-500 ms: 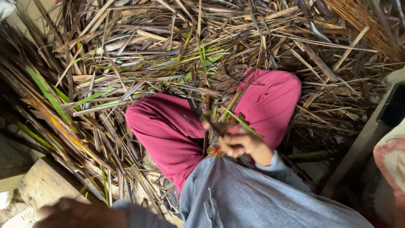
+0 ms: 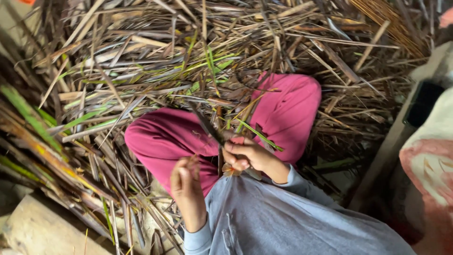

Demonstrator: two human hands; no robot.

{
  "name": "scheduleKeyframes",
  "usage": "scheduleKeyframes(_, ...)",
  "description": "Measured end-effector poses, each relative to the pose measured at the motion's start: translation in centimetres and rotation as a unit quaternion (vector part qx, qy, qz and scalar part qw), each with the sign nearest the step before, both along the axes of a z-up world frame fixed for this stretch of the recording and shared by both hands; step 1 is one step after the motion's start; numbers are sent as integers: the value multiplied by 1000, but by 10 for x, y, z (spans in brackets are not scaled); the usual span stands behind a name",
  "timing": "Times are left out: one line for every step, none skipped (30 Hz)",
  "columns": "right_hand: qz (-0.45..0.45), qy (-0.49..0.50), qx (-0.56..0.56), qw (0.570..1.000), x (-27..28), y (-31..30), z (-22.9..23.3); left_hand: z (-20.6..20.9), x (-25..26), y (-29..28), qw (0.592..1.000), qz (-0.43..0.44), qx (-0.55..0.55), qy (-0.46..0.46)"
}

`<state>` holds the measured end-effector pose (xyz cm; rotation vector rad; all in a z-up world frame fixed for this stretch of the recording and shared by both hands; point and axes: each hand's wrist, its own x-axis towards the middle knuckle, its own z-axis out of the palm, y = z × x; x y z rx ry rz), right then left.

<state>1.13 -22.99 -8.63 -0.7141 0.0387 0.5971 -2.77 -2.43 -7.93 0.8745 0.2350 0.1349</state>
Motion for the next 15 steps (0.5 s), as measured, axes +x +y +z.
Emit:
scheduleKeyframes(32,6,10,999,-3,1,7,-15,-3,-5,999,-31,18,6)
scheduleKeyframes(64,12,20,998,-5,3,14,-29,-6,-9,997,-62,36,12)
scheduleKeyframes(57,11,18,998,-4,4,16,-28,-4,-9,997,-69,35,10)
scheduleKeyframes(61,0,-8,998,-3,4,19,-27,-2,-8,996,-58,60,15)
scheduleKeyframes(68,-7,-32,997,-4,7,21,-26,-3,-6,995,-44,86,22)
scheduleKeyframes(64,-5,-31,997,2,-1,15,-27,3,-5,995,-48,86,23)
scheduleKeyframes(26,-16,-60,998,5,-6,8,-28,2,-3,996,-18,73,40)
scheduleKeyframes(-11,-27,-90,996,7,-10,1,-30,1,1,997,14,59,55)
scheduleKeyframes(-1,-21,-87,996,12,-26,-17,-31,0,1,996,23,62,63)
scheduleKeyframes(-25,19,-36,999,18,-41,-35,-32,0,3,995,29,60,76)
scheduleKeyframes(-46,61,16,997,24,-53,-53,-33,0,5,993,39,60,89)
scheduleKeyframes(-32,68,20,997,28,-52,-17,-33,-1,7,992,52,64,97)
scheduleKeyframes(-91,56,-29,994,35,-55,20,-35,2,6,992,70,66,85)
scheduleKeyframes(-149,43,-77,985,43,-57,57,-36,5,5,991,88,70,74)
scheduleKeyframes(-140,44,-76,986,43,-65,35,-36,5,3,990,97,71,75)
